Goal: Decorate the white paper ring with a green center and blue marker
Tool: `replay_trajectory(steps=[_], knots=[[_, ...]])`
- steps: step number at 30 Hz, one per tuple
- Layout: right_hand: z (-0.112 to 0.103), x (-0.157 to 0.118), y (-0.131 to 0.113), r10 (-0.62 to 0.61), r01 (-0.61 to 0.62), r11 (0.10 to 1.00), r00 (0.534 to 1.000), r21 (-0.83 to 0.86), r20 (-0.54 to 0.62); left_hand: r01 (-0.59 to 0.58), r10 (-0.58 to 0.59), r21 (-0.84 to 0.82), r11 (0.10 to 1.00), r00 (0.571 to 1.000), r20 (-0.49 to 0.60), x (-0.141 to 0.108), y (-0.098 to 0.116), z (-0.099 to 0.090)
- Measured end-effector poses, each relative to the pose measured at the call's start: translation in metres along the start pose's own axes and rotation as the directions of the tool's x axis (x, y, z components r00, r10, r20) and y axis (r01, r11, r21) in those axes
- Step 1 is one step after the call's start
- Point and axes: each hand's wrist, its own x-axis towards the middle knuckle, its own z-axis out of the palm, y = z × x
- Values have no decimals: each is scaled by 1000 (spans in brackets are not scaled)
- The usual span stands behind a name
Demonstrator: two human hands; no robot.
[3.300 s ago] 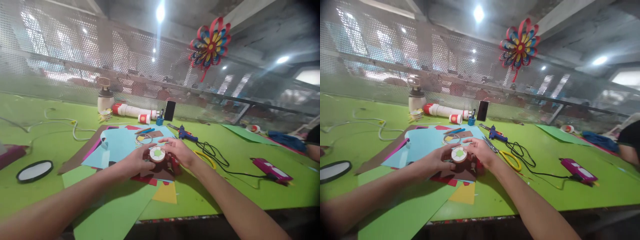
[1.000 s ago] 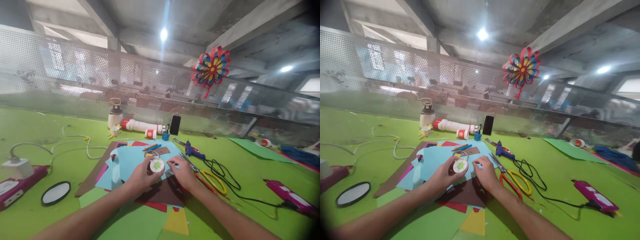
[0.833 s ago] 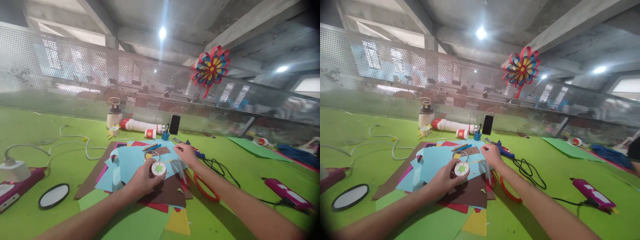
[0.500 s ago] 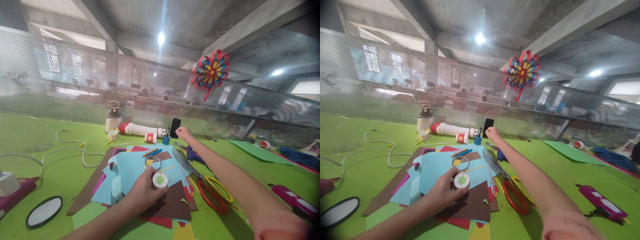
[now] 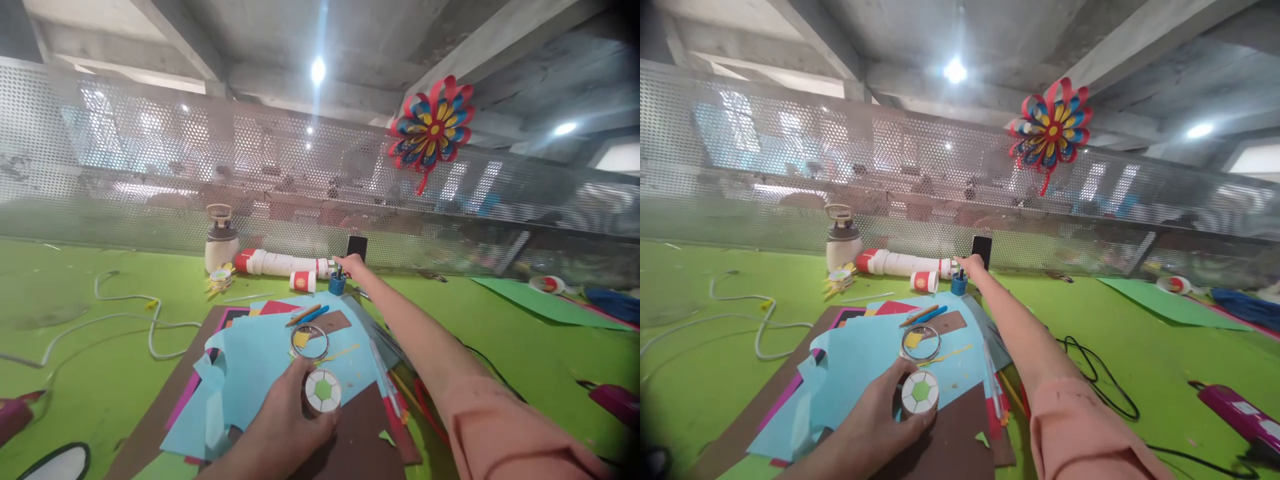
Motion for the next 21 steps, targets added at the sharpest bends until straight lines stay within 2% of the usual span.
replay_trajectory(steps=[5, 11, 16, 21], knots=[[-8, 5, 10, -29, 28, 999, 998, -21, -50, 3, -3, 3, 1000, 1000, 7, -2, -1, -2], [-41, 1, 35, -76, 69, 992, 995, -108, -65, 22, -23, 31, 999, 999, 42, -2, 2, -8], [-83, -23, 74, -113, 110, 980, 994, -163, -11, 18, -23, 63, 998, 996, 80, 0, 4, -12], [-138, -67, 119, -145, 156, 957, 988, -245, 60, -21, 14, 84, 996, 996, 83, 3, 5, -15]])
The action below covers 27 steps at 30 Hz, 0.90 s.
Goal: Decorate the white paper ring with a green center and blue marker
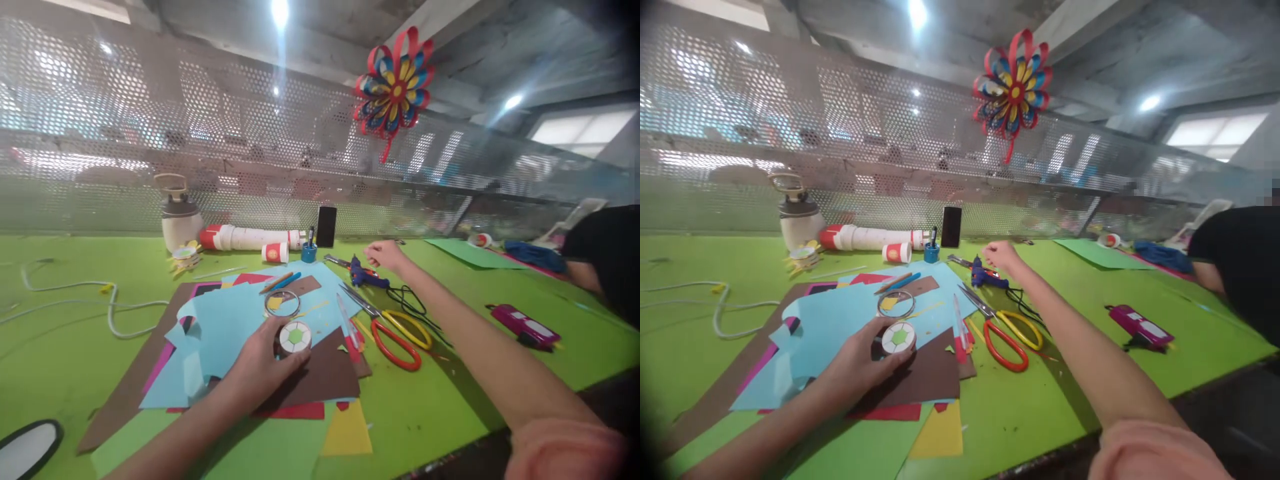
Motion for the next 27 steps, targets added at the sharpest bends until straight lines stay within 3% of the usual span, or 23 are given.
replay_trajectory(steps=[3, 5, 10, 14, 21, 27], knots=[[-12, -28, 18, -33, 37, 991, 999, -132, 29, -1, 1, -7, 1000, 1000, -14, 1, 1, 0], [-9, -40, 23, -68, 79, 970, 996, -232, 55, 7, -7, -19, 1000, 1000, -22, 1, 3, 0], [22, -54, 16, -154, 184, 885, 983, -428, 105, 31, -36, -54, 998, 996, -76, 0, 6, -1], [39, -55, 11, -171, 194, 827, 981, -528, 92, -1, -6, -83, 997, 997, -79, -3, 12, -2], [43, -47, 22, -149, 151, 791, 987, -593, 52, 29, -39, -133, 991, 996, -74, -7, 14, -2], [45, -45, 25, -152, 142, 830, 988, -539, 26, 28, -43, -159, 987, 995, -90, -5, 9, 1]])
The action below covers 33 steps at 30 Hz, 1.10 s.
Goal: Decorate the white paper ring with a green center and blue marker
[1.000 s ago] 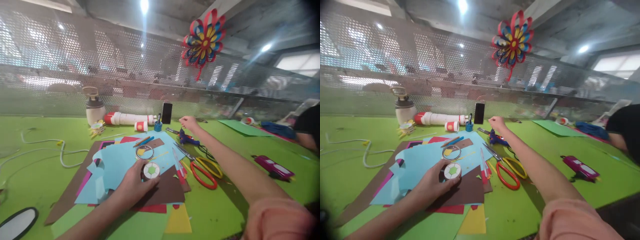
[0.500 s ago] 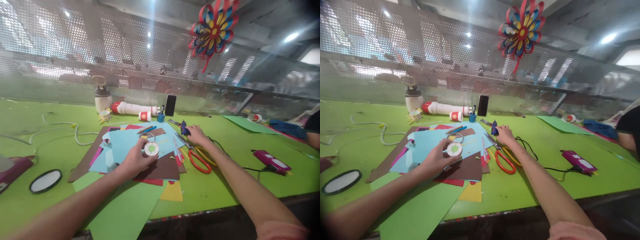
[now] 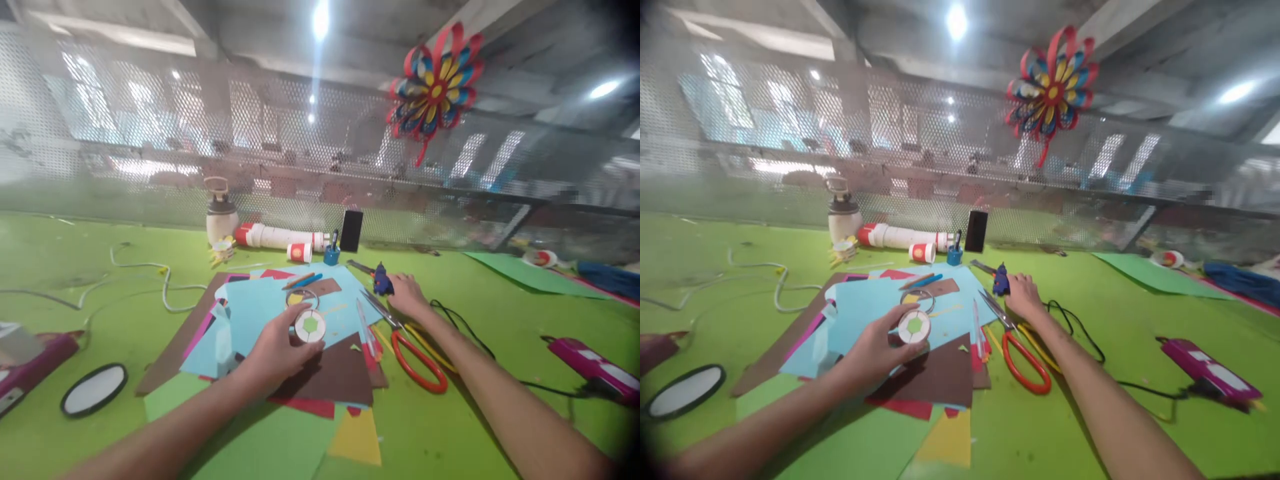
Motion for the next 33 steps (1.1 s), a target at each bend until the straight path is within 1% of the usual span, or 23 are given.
replay_trajectory(steps=[5, 7, 9, 12, 15, 17, 19, 21, 24, 27, 30, 33], knots=[[3, 0, 0, 49, -43, 989, 998, 143, -39, 3, -3, -43, 999, 1000, -10, 1, -2, 2], [0, 0, 2, 83, -71, 972, 996, 224, -44, 12, -14, -55, 998, 1000, -24, 1, -5, 3], [-8, 1, 5, 128, -108, 942, 991, 316, -41, 17, -19, -61, 998, 999, -32, 2, -7, 3], [-26, 2, 9, 200, -172, 861, 980, 479, -8, 16, -18, -74, 997, 999, -30, 5, -10, 3], [-46, -1, 8, 214, -203, 718, 975, 665, 66, 21, -25, -90, 996, 999, -38, 7, -13, 3], [-59, -8, 1, 164, -195, 592, 979, 782, 120, 27, -32, -94, 995, 998, -50, 8, -16, 4], [-70, -18, -11, 75, -164, 459, 986, 873, 146, 28, -33, -100, 995, 998, -55, 9, -18, 4], [-79, -31, -25, -22, -125, 331, 990, 935, 140, 22, -28, -109, 994, 998, -54, 10, -20, 5], [-90, -53, -44, -136, -100, 182, 983, 978, 126, 13, -19, -120, 993, 998, -56, 10, -20, 5], [-100, -76, -53, -216, -118, 88, 967, 989, 135, 6, -14, -129, 992, 998, -62, 9, -19, 4], [-109, -96, -54, -275, -129, 32, 952, 991, 133, 0, -9, -131, 991, 997, -71, 8, -18, 4], [-111, -109, -52, -310, -148, -5, 940, 989, 139, -4, -5, -124, 992, 997, -73, 7, -18, 4]])
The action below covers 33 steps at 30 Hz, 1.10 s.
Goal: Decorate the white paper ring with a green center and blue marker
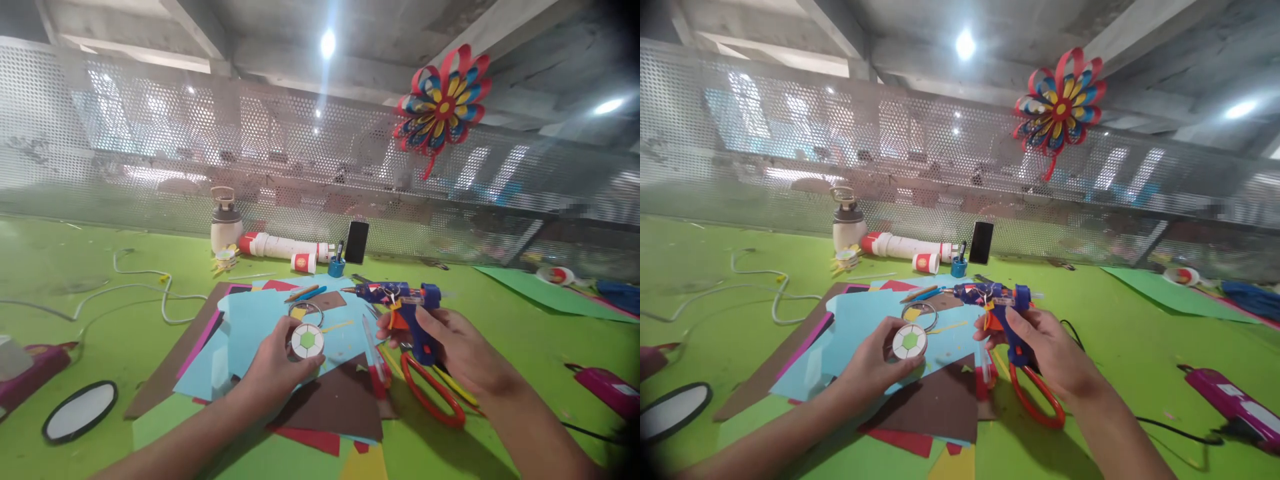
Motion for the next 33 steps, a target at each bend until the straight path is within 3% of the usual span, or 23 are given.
replay_trajectory(steps=[7, 13, 19, 25, 33], knots=[[-2, 1, 17, 48, -47, 996, 999, 81, -5, 18, -18, -22, 1000, 999, 33, -2, 0, 0], [0, 6, 20, 71, -72, 994, 997, 76, 17, 14, -4, -159, 987, 998, 63, -5, 13, -6], [0, 4, 20, 133, -139, 988, 986, 63, 99, -179, 190, -174, 968, 980, 55, -8, 20, -11], [3, 0, 16, 147, -148, 989, 979, -6, 138, -314, 324, -96, 945, 939, 119, -5, 23, -19], [5, -1, 10, 124, -104, 988, 975, -111, 187, -265, 287, -135, 955, 939, 187, -6, 24, -20]])
